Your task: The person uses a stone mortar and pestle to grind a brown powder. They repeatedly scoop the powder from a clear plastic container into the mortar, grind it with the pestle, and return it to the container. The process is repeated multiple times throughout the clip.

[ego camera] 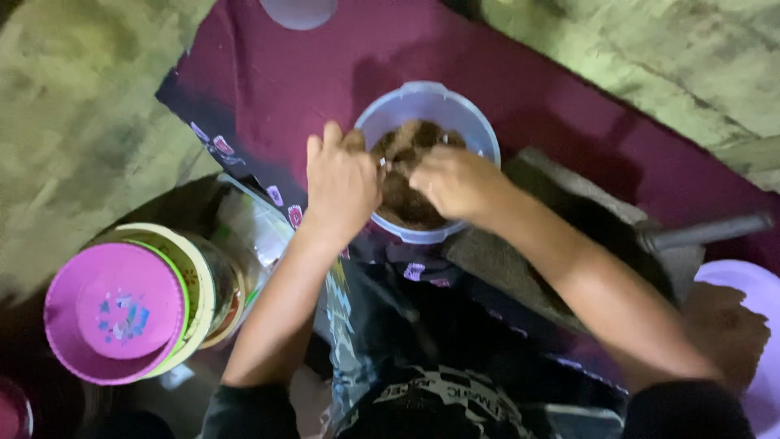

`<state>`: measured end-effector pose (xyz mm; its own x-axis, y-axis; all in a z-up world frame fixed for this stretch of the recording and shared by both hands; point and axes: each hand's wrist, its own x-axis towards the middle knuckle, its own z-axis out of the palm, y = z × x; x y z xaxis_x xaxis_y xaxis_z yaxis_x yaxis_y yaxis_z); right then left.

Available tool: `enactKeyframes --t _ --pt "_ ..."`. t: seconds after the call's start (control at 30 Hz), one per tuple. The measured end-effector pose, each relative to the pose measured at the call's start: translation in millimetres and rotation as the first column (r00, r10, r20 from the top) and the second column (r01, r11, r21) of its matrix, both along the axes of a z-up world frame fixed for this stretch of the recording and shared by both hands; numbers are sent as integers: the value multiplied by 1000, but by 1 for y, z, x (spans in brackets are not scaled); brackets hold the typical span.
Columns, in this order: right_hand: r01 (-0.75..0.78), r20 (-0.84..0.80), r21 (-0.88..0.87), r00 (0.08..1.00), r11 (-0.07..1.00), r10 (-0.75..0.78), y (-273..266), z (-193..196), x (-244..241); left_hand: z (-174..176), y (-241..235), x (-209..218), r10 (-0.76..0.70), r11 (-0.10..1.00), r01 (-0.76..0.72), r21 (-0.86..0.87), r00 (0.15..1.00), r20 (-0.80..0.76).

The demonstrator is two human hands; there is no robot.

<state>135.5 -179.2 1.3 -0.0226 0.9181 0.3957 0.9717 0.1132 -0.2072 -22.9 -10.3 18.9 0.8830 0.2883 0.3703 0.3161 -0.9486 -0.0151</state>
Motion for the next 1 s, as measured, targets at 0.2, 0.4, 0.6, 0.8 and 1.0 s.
enactKeyframes --t 0.2,0.4,0.6,0.8,1.0 --pt "-88 -74 -21 993 996 87 -29 75 -39 18 -15 -18 -44 990 39 -133 998 -35" --pt "-69 79 -2 994 998 69 -30 56 -8 3 -11 -2 -30 995 33 -95 999 30" --pt "170 145 -70 977 983 -159 -31 21 -6 -34 -9 19 -42 998 43 -47 999 13" --pt "146 -37 -69 988 987 -149 -28 62 -34 10 -19 8 -91 981 99 -169 994 54" --pt "31 -172 -120 984 992 -51 -26 51 -24 -33 -15 20 -76 991 73 -116 997 -24"
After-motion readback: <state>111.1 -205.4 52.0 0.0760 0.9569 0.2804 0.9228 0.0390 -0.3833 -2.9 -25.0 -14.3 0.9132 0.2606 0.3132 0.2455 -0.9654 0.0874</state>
